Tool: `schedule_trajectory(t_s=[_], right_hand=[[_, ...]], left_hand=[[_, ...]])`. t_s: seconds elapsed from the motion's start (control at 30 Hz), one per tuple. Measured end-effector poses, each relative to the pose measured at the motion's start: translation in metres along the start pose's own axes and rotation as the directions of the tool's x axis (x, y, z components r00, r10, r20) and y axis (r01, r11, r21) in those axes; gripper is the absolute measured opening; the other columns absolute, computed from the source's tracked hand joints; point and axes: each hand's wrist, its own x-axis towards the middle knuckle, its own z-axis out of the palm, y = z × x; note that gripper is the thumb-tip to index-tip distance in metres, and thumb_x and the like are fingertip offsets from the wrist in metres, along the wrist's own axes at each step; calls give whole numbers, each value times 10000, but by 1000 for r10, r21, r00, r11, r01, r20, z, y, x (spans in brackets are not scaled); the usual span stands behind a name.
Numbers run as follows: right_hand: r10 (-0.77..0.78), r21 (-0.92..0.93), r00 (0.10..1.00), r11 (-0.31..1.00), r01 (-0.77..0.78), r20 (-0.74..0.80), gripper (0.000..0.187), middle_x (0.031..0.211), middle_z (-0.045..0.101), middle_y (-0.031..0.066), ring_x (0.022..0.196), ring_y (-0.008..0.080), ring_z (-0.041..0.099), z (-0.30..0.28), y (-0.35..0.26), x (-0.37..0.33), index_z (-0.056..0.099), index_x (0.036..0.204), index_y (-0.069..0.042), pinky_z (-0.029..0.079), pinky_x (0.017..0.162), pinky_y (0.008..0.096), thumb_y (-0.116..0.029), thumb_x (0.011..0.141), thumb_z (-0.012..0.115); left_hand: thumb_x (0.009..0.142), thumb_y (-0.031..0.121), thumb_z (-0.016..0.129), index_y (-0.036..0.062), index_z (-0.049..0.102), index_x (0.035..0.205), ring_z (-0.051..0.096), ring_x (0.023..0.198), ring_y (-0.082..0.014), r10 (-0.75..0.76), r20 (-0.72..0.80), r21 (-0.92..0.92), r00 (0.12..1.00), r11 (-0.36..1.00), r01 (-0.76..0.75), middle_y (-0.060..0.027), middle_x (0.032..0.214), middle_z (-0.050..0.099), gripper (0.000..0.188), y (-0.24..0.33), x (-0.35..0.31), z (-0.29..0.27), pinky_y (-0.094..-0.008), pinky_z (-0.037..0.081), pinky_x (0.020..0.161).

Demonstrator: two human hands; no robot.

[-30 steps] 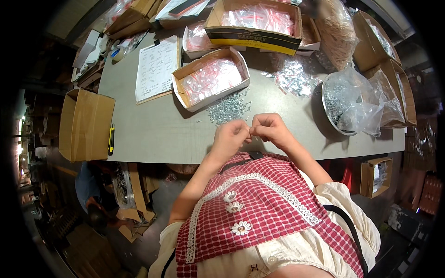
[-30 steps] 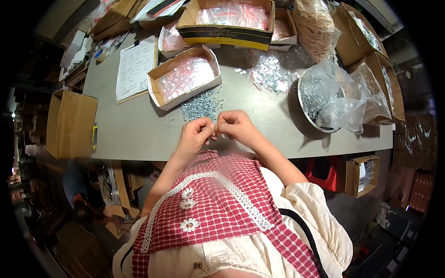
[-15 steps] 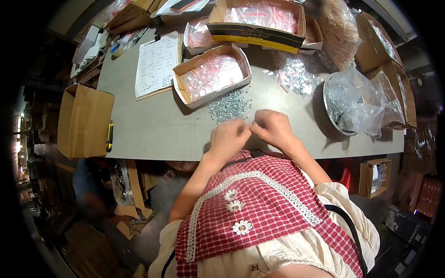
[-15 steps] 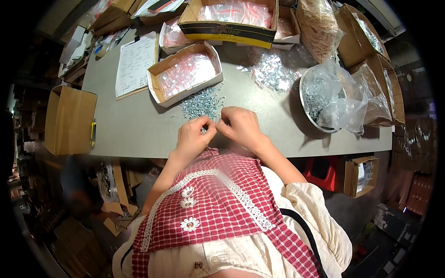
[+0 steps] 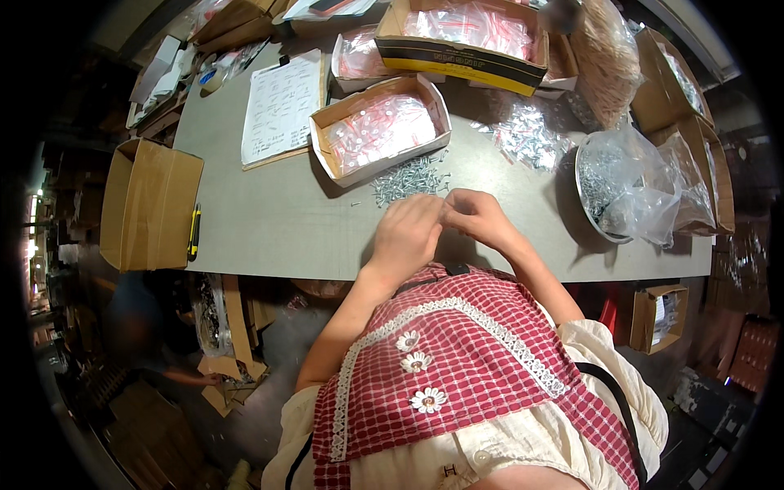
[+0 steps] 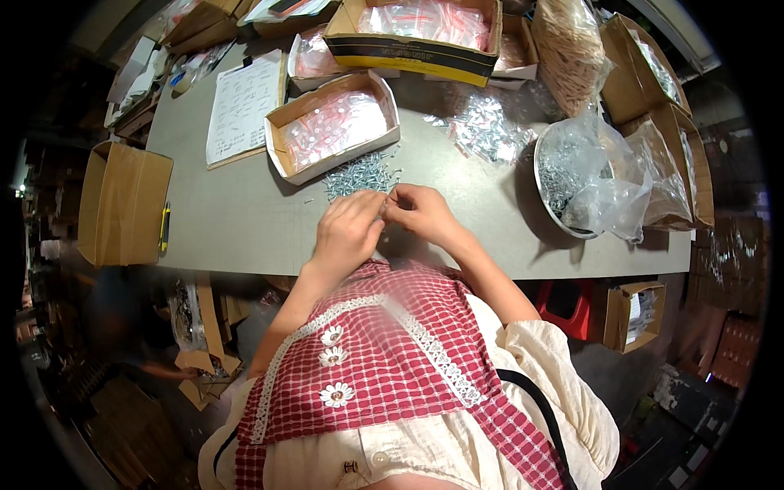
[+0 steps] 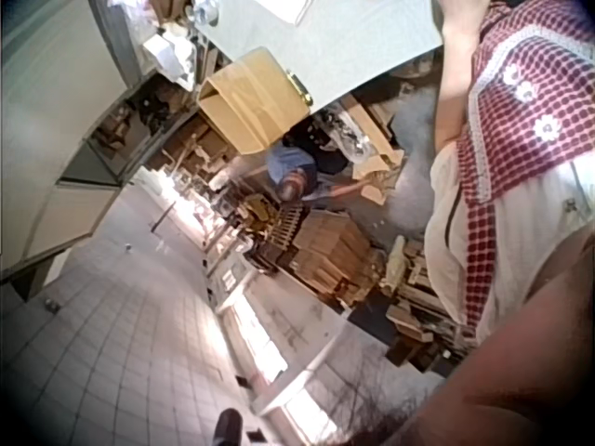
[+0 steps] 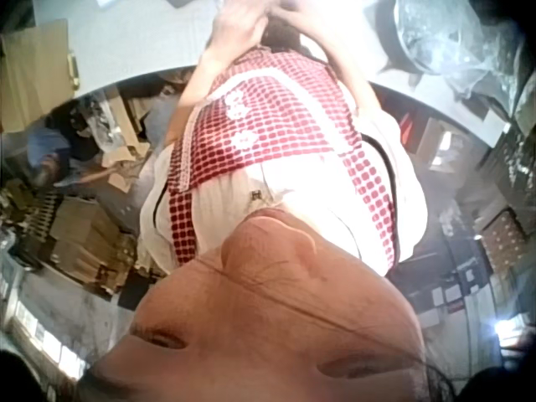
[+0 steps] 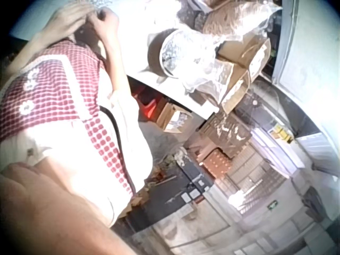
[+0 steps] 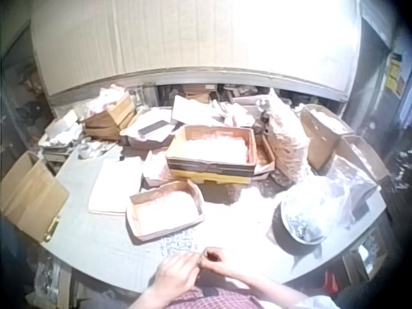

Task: The person sorts small metal parts on a table, places them into a plastic bag, and then retrieves a cardboard box from a pile to place the bag inside.

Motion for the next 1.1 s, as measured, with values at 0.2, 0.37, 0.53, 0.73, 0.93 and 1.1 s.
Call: schedule_trajectory(t_s=[0.2, 0.37, 0.53, 0.73, 0.93, 1.1], right_hand=[[-43, -184, 999, 982, 44, 9, 280, 650, 612, 48, 578, 123, 543, -2, -4, 6, 629, 801, -34, 442, 557, 293, -293, 823, 733], [-311, -618, 944, 765, 179, -111, 342, 814, 648, 145, 743, 309, 649, -8, 18, 33, 613, 915, -34, 509, 655, 399, -320, 790, 754], [-299, -704, 951, 692, 158, -80, 393, 938, 631, 196, 892, 382, 641, 8, 22, 51, 591, 1015, -34, 519, 738, 475, -267, 755, 771], [-380, -518, 924, 781, 349, 49, 220, 843, 666, 157, 780, 311, 673, 4, 43, 74, 624, 944, -18, 532, 682, 405, -147, 790, 715], [65, 390, 992, 915, -103, 109, 167, 861, 652, 60, 732, 131, 638, -18, 31, 53, 646, 1052, 23, 547, 671, 273, -40, 910, 585], [65, 494, 986, 859, -133, 152, 277, 961, 665, 85, 803, 157, 660, -25, 24, 36, 609, 1198, 59, 558, 776, 288, -36, 953, 523]], left_hand=[[793, 99, 693, 8, 649, 1130, 653, 1002, -327, -173, 59, -11, 983, 985, 174, -179, 1042, 685, 352, -4, -6, 6, -414, 493, 873], [813, 172, 726, 55, 678, 1100, 682, 909, -327, -496, 147, -100, 856, 853, 511, -177, 987, 703, 313, -11, -6, 7, -385, 529, 780], [818, 211, 747, 69, 684, 1105, 701, 899, -288, -559, 93, -220, 824, 796, 564, -157, 970, 715, 326, -19, -13, 10, -362, 535, 783], [822, 197, 743, 68, 689, 1099, 708, 898, -250, -589, 142, -250, 795, 756, 605, -138, 950, 722, 309, -23, -16, 13, -338, 536, 791], [827, 171, 740, 65, 693, 1092, 702, 881, -182, -617, 96, -320, 781, 724, 611, -114, 937, 730, 289, -25, -18, 15, -306, 532, 779], [823, 146, 744, 47, 687, 1102, 689, 872, -152, -588, 107, -369, 801, 725, 582, -94, 938, 731, 302, -21, -14, 16, -295, 530, 781]])
